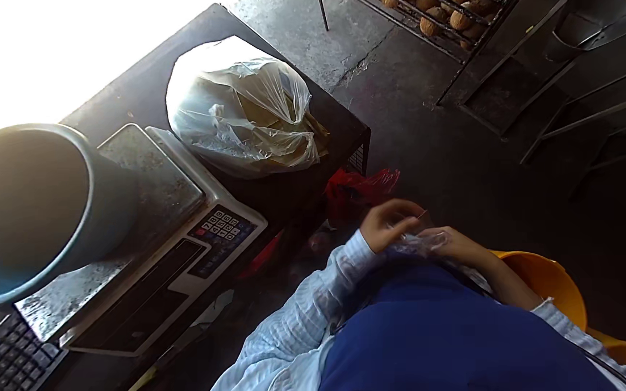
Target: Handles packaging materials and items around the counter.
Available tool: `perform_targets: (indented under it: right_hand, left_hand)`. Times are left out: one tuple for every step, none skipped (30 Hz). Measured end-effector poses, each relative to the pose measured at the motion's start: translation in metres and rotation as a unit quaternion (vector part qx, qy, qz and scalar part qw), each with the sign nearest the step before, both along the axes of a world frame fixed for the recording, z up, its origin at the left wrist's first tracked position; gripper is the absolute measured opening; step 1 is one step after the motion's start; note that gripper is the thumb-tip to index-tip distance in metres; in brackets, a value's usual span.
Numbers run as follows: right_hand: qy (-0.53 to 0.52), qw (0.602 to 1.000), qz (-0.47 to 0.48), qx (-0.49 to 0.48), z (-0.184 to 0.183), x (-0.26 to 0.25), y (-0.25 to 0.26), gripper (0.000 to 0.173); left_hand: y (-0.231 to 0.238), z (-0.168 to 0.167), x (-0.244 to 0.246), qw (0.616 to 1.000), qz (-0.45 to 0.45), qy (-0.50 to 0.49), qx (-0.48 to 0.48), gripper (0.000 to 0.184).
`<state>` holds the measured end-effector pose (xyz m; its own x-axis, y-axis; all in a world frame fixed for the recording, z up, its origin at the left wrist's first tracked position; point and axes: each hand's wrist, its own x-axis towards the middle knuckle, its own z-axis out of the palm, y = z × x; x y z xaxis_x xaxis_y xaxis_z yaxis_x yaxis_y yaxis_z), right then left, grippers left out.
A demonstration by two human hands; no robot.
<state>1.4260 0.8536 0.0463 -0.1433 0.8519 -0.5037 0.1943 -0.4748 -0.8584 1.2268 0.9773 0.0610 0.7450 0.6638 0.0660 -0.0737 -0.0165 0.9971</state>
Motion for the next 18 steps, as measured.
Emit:
perform_targets:
  right_hand:
    - [-0.001, 0.999, -0.044, 0.002, -0.008, 0.01, 0.002, 0.021]
    - [-0.003, 0.995, -0.102, 0.011, -0.015, 0.021, 0.003, 0.018]
    - [-0.002, 0.986, -0.168, 0.022, -0.019, 0.031, 0.005, 0.017]
    - [0.006, 0.974, -0.225, 0.034, -0.02, 0.041, 0.008, 0.022]
    - [0.015, 0.96, -0.276, 0.046, -0.019, 0.05, 0.012, 0.026]
    - [0.025, 0.945, -0.32, 0.064, -0.018, 0.058, 0.017, 0.025]
    - [0.042, 0.927, -0.361, 0.087, -0.018, 0.064, 0.023, 0.021]
    - [0.077, 0.906, -0.403, 0.108, -0.016, 0.066, 0.031, 0.02]
    - [0.127, 0.878, -0.443, 0.13, -0.015, 0.067, 0.038, 0.022]
    - [0.178, 0.851, -0.471, 0.15, -0.016, 0.065, 0.046, 0.025]
    - [0.221, 0.828, -0.488, 0.166, -0.017, 0.058, 0.054, 0.03]
    - [0.262, 0.81, -0.494, 0.175, -0.02, 0.049, 0.064, 0.034]
    - [0.299, 0.799, -0.493, 0.17, -0.026, 0.036, 0.075, 0.036]
    - [0.336, 0.789, -0.492, 0.149, -0.039, 0.021, 0.086, 0.036]
    - [0.351, 0.79, -0.492, 0.105, -0.054, 0.002, 0.097, 0.036]
    - [0.346, 0.801, -0.486, 0.05, -0.072, -0.018, 0.108, 0.034]
    - [0.31, 0.836, -0.453, 0.009, -0.098, -0.038, 0.118, 0.027]
    - [0.239, 0.89, -0.388, -0.006, -0.127, -0.057, 0.125, 0.024]
  left_hand:
    - [0.016, -0.019, -0.009, 0.998, 0.039, 0.038, -0.027, 0.03]
    - [0.033, -0.041, -0.02, 0.991, 0.058, 0.116, -0.034, 0.026]
    - [0.05, -0.064, -0.029, 0.971, 0.047, 0.233, -0.029, 0.024]
    - [0.063, -0.087, -0.034, 0.933, 0.003, 0.359, -0.013, 0.029]
    - [0.071, -0.112, -0.034, 0.89, -0.047, 0.453, 0.009, 0.036]
    - [0.073, -0.135, -0.032, 0.855, -0.087, 0.511, 0.031, 0.047]
    - [0.073, -0.155, -0.029, 0.825, -0.117, 0.55, 0.053, 0.06]
    - [0.07, -0.17, -0.026, 0.797, -0.139, 0.584, 0.067, 0.072]
    - [0.067, -0.183, -0.024, 0.769, -0.156, 0.615, 0.071, 0.08]
    - [0.064, -0.195, -0.026, 0.748, -0.167, 0.639, 0.068, 0.081]
    - [0.061, -0.204, -0.028, 0.732, -0.176, 0.656, 0.061, 0.077]
    - [0.059, -0.208, -0.031, 0.718, -0.185, 0.669, 0.055, 0.068]
    - [0.056, -0.207, -0.031, 0.703, -0.197, 0.681, 0.052, 0.056]
    - [0.051, -0.203, -0.029, 0.687, -0.214, 0.693, 0.051, 0.043]
    - [0.047, -0.197, -0.028, 0.678, -0.228, 0.697, 0.047, 0.036]
    - [0.042, -0.191, -0.027, 0.68, -0.234, 0.694, 0.038, 0.034]
    - [0.038, -0.185, -0.027, 0.693, -0.226, 0.685, 0.019, 0.037]
    - [0.034, -0.18, -0.029, 0.71, -0.208, 0.673, -0.004, 0.042]
